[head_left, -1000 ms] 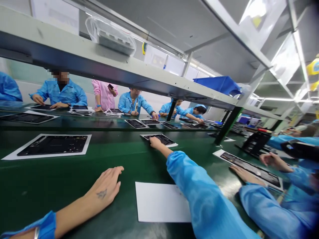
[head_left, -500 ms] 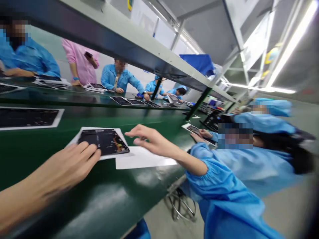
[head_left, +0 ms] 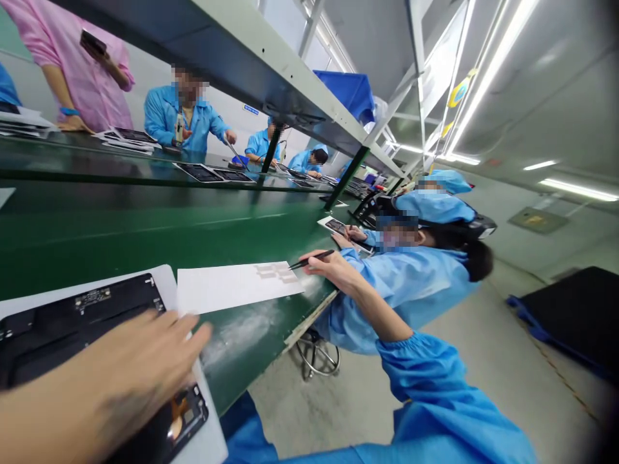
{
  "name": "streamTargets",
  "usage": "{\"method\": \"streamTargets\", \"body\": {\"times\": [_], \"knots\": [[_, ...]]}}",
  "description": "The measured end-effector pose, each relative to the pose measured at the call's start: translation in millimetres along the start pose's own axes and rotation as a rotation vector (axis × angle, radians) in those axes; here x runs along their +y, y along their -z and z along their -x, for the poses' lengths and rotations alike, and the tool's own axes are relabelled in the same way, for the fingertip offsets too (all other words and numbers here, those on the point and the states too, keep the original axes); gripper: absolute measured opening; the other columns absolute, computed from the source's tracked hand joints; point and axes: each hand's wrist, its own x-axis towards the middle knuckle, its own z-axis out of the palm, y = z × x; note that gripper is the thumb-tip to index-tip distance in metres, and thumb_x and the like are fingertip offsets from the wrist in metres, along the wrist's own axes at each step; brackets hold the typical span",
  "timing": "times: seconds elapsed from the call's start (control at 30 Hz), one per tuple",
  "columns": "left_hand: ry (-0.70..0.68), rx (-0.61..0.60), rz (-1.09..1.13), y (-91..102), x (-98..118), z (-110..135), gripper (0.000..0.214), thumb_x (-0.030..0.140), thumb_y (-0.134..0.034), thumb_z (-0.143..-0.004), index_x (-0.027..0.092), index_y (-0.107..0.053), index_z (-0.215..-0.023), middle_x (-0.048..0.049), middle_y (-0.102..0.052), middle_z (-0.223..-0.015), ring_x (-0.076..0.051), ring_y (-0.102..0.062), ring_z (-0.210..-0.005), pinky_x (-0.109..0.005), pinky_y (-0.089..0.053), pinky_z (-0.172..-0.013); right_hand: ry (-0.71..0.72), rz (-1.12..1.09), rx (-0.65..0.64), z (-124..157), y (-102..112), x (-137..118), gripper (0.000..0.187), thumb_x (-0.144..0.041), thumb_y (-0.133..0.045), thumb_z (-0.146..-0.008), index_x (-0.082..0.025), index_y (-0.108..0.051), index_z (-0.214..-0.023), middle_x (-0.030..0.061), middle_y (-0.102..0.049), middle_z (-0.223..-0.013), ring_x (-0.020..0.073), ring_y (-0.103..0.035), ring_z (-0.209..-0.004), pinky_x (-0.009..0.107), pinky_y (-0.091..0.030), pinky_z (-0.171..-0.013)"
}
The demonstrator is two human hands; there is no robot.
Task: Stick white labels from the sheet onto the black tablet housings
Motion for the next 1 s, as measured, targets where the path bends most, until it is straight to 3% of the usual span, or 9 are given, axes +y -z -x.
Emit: {"method": "streamTargets", "body": {"times": [0.03,0.13,0.23,0.33,0.4,0.63,1.0], "knots": [[-0.130,-0.132,0.010,-2.9,-2,-36,0.030,0.045,-0.050,-0.097,0.028,-0.068,-0.115,-0.0087,-0.067,-0.113,-0.030,-0.062,-0.113,-0.045,-0.050,-0.099,-0.002,-0.008,0.006,-1,0,6,0.053,-0.060,-0.086,-0.057,-0.017,-0.074,-0.085,0.0022,-0.069,-0.069,0.0166,-0.063,-0.068,0.030,-0.052,-0.071],[-0.299,-0.203,0.020,-26.0,-5,-131,0.041,0.045,-0.061,-0.095,0.026,-0.059,-0.130,-0.0114,-0.050,-0.147,-0.032,-0.041,-0.139,-0.050,-0.033,-0.114,0.009,-0.014,0.037,-7,-2,20,0.053,-0.067,-0.078,-0.063,-0.017,-0.070,-0.080,0.0003,-0.066,-0.066,0.0147,-0.062,-0.066,0.028,-0.051,-0.069],[-0.325,-0.299,0.082,-59.8,-1,-180,0.053,0.053,-0.050,-0.099,0.030,-0.044,-0.147,-0.0091,-0.030,-0.161,-0.033,-0.023,-0.149,-0.053,-0.021,-0.119,-0.031,0.001,-0.004,-11,-1,26,0.057,-0.069,-0.076,-0.065,-0.015,-0.069,-0.081,0.0046,-0.070,-0.073,0.0167,-0.066,-0.071,0.028,-0.053,-0.069],[-0.276,-0.414,0.121,-83.1,4,-188,0.054,0.056,-0.036,-0.103,0.034,-0.035,-0.152,-0.0065,-0.023,-0.163,-0.033,-0.016,-0.151,-0.054,-0.017,-0.119,-0.088,0.021,-0.064,-14,7,27,0.059,-0.069,-0.078,-0.064,-0.014,-0.070,-0.085,0.0089,-0.074,-0.081,0.0189,-0.070,-0.079,0.028,-0.054,-0.072],[-0.249,-0.427,0.116,-89.4,5,-185,0.053,0.056,-0.031,-0.104,0.033,-0.035,-0.152,-0.0079,-0.023,-0.163,-0.032,-0.018,-0.150,-0.052,-0.017,-0.119,-0.117,0.031,-0.086,-16,11,26,0.058,-0.067,-0.079,-0.064,-0.014,-0.071,-0.086,0.0086,-0.075,-0.081,0.0184,-0.070,-0.079,0.027,-0.054,-0.072],[-0.264,-0.393,0.062,-93.0,2,-186,0.052,0.055,-0.031,-0.104,0.035,-0.038,-0.151,-0.0084,-0.032,-0.159,-0.031,-0.024,-0.148,-0.051,-0.018,-0.118,-0.191,0.059,-0.142,-29,10,24,0.048,-0.061,-0.082,-0.066,-0.016,-0.072,-0.080,0.0091,-0.076,-0.076,0.0188,-0.069,-0.074,0.024,-0.051,-0.062],[-0.257,-0.332,0.054,-93.8,6,-186,0.046,0.049,-0.039,-0.103,0.035,-0.046,-0.146,-0.0074,-0.034,-0.158,-0.032,-0.029,-0.144,-0.050,-0.021,-0.116,-0.214,0.094,-0.165,-31,10,16,0.043,-0.060,-0.081,-0.067,-0.019,-0.072,-0.075,0.0082,-0.073,-0.074,0.0184,-0.064,-0.070,0.028,-0.052,-0.062]]}}
